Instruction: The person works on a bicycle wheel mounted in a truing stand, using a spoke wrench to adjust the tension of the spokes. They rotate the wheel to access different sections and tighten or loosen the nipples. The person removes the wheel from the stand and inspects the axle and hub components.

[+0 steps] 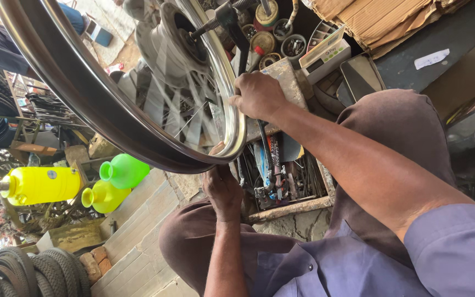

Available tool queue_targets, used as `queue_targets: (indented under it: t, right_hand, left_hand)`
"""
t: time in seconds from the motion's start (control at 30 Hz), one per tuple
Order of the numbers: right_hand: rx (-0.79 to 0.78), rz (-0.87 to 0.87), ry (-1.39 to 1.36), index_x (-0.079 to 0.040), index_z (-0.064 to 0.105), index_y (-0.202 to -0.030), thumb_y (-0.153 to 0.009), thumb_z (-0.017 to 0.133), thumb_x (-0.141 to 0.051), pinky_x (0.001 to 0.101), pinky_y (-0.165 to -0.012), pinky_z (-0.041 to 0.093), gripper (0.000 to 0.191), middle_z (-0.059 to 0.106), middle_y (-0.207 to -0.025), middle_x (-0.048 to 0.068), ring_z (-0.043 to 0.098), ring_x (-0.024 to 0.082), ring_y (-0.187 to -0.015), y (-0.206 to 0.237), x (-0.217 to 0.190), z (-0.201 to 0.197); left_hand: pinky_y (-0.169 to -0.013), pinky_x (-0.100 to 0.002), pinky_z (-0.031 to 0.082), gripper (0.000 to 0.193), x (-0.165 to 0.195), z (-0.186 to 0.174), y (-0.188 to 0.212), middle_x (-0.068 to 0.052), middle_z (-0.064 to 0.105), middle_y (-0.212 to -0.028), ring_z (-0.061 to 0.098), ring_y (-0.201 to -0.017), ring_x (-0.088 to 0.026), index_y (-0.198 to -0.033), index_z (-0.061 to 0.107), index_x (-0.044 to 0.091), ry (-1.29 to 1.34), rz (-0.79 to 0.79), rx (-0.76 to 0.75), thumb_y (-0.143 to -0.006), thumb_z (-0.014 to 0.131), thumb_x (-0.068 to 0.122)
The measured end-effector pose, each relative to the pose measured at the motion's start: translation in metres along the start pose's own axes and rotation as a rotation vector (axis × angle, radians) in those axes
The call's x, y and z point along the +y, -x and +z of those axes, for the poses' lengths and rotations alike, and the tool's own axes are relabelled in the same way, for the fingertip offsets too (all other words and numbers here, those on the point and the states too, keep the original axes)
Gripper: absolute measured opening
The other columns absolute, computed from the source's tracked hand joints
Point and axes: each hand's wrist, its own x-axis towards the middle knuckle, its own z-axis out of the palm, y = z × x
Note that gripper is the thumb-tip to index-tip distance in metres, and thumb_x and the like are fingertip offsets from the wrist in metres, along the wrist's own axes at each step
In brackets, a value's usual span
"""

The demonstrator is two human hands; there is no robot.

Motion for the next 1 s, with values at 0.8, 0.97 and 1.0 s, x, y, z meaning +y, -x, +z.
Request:
queue_targets:
  t: [0.8,0.97,1.0]
  right_hand:
    - [-0.261,-0.175,-0.421,-0.002,0.08,-0.101,-0.089,0.066,-0.057,0.0425,-0.083,0.055,0.058,0.077,-0.097,0.018,0.073,0.025,-0.091,0.025,-0.009,-0.01]
    - [-0.285,-0.092,-0.606,-0.001,0.081,-0.093,-0.088,0.063,-0.063,0.0364,-0.075,0.059,0.064,0.08,-0.086,0.013,0.075,0.02,-0.078,0.02,0.002,0.002]
    - [-0.199,-0.023,-0.584,-0.001,0.081,-0.093,-0.09,0.06,-0.063,0.0381,-0.074,0.058,0.066,0.079,-0.085,0.016,0.075,0.023,-0.077,0.018,0.005,0.006]
  left_hand:
    - [-0.076,-0.028,0.058,0.043,-0.03,-0.021,-0.081,-0.012,0.073,-0.104,0.072,-0.09,-0.016,-0.127,0.066,-0.002,1.006,-0.663,-0.463,-0.104,0.063,0.034]
    - [-0.076,-0.03,0.063,0.047,-0.015,-0.023,-0.083,-0.009,0.075,-0.101,0.075,-0.087,-0.015,-0.12,0.068,0.002,0.752,-0.61,-0.348,-0.104,0.053,0.043]
    - [-0.077,-0.029,0.063,0.048,-0.011,-0.019,-0.084,-0.008,0.074,-0.1,0.074,-0.087,-0.013,-0.12,0.068,0.003,0.621,-0.489,-0.284,-0.107,0.05,0.046]
